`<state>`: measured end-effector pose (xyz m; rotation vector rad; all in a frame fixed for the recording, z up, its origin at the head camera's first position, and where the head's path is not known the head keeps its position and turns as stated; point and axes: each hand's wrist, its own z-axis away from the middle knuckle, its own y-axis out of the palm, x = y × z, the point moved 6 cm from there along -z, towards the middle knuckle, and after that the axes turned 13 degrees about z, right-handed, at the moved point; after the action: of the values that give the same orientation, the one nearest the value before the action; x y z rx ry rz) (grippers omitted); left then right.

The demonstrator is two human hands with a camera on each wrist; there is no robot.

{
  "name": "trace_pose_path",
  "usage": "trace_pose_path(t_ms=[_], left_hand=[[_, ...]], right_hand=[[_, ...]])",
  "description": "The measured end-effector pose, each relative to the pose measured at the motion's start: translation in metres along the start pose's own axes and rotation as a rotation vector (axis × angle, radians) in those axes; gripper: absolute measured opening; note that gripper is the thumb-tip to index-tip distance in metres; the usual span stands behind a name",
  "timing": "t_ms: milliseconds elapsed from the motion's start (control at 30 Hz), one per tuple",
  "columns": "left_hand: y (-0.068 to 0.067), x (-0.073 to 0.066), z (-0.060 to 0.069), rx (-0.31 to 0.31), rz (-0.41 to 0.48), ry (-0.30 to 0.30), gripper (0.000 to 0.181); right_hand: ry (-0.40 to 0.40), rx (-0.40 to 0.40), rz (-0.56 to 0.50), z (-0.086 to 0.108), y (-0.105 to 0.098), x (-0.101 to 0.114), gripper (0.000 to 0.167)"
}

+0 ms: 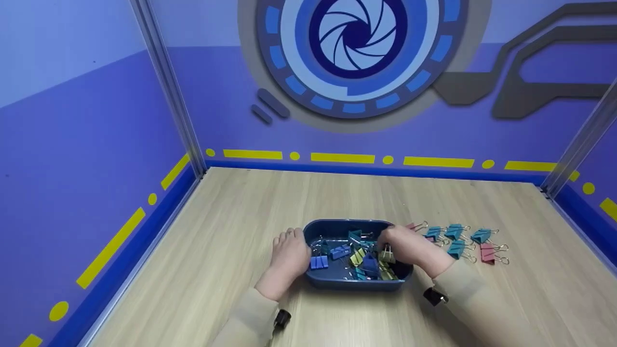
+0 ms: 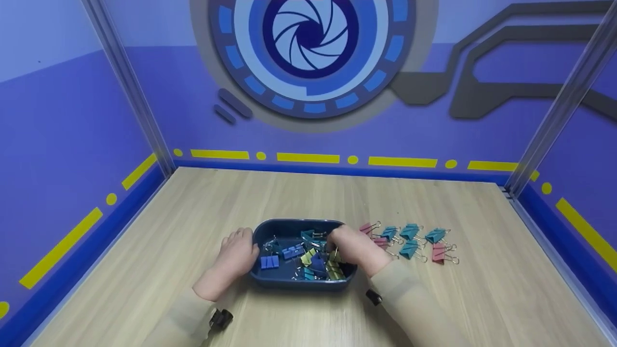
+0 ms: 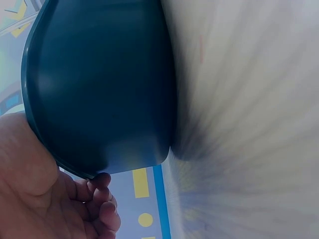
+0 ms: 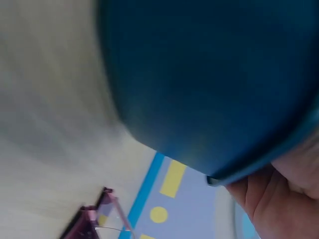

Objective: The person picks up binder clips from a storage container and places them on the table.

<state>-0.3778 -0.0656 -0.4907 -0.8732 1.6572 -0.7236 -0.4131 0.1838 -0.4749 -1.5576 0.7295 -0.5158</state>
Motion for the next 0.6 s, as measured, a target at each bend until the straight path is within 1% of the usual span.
trace_pose_path(t_ms=[67,133,233,467,533,600], left_hand=[[-0.0004,-0.0006,0.0,-0.001,-0.007,0.003,0.027],[-0.0006,-0.0005,-0.0006,0.001,-0.003,-0.002,0.028],[-0.001,-0.0003,-0.0017,0.0,0.005,-0.007,0.028],[0.0017,0.0022,-0.0023,0.024,0.015,-0.028,0.031],[0.0017,0.0023,-0.002,0.023,0.017,-0.026,0.031],[0.0015,0.0023,-0.0014,0.023,0.018,-0.026,0.03]], right_hand=[[-0.017,0.0,0.003,-0.0001,0.0017,0.0004,0.043],[-0.015,-0.001,0.003,-0.0003,0.0018,-0.0004,0.041],[-0.017,-0.013,0.015,-0.0008,0.0003,-0.001,0.035],[-0.015,-0.029,0.035,0.0032,-0.0012,-0.0017,0.022],[-0.011,-0.026,0.025,0.0044,-0.0018,-0.0013,0.018],[-0.002,-0.024,-0.009,0.0057,-0.0026,-0.0017,0.015]])
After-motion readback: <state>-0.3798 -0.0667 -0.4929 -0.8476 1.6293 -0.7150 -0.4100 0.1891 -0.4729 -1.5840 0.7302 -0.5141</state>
